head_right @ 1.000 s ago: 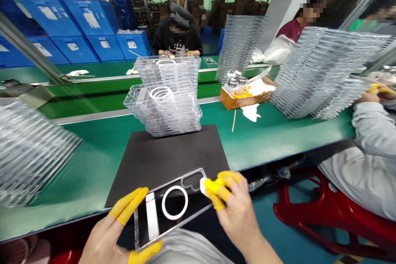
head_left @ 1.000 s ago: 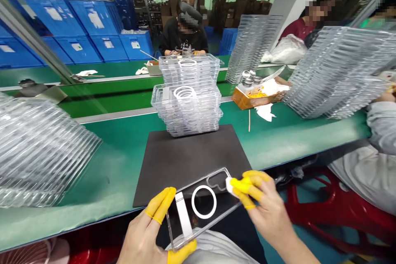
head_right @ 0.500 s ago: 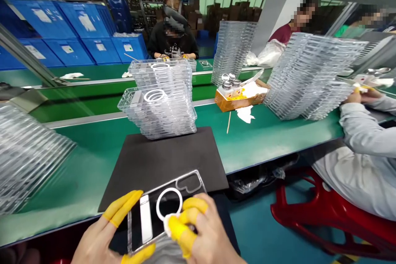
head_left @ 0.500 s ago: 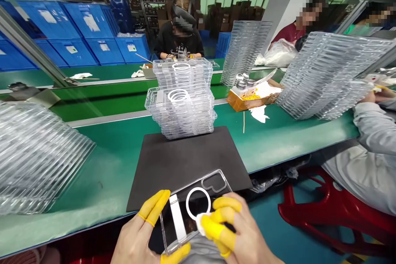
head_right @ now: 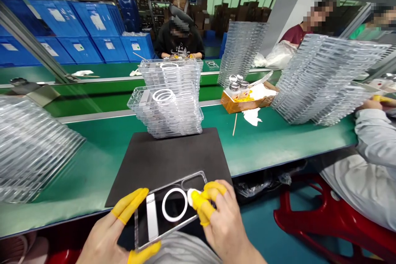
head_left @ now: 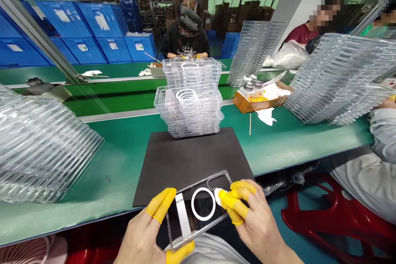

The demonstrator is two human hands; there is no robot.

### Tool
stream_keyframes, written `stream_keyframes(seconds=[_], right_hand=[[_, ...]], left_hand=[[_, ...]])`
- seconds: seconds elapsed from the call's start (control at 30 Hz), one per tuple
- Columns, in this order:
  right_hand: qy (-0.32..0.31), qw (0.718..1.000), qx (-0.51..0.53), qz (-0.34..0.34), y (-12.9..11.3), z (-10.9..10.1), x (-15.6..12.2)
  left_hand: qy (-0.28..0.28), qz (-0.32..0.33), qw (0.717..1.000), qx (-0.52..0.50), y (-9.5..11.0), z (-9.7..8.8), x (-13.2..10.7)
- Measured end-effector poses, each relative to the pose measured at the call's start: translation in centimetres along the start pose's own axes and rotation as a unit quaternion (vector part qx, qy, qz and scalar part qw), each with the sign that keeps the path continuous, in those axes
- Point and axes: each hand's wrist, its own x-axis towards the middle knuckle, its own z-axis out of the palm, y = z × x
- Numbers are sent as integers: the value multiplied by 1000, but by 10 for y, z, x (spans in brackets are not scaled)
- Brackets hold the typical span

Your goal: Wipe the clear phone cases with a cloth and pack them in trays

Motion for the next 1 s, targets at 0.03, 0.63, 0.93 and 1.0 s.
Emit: stream_keyframes(seconds=[0.03, 0.63, 0.93, 1.0], right_hand=[[0, 1000, -9, 3, 4, -2, -5], [-58, 993, 46, -87, -1, 5, 5], [-58, 986, 95, -123, -36, 24, 31], [-72, 988, 66, -116, -23, 14, 14]], left_hand=[[-1, -1, 1000, 0, 0, 0, 0], [-7, -31, 999, -23, 1, 2, -6], [-4, -37, 999, -38, -1, 3, -5], [-4, -36, 999, -37, 0, 3, -6]])
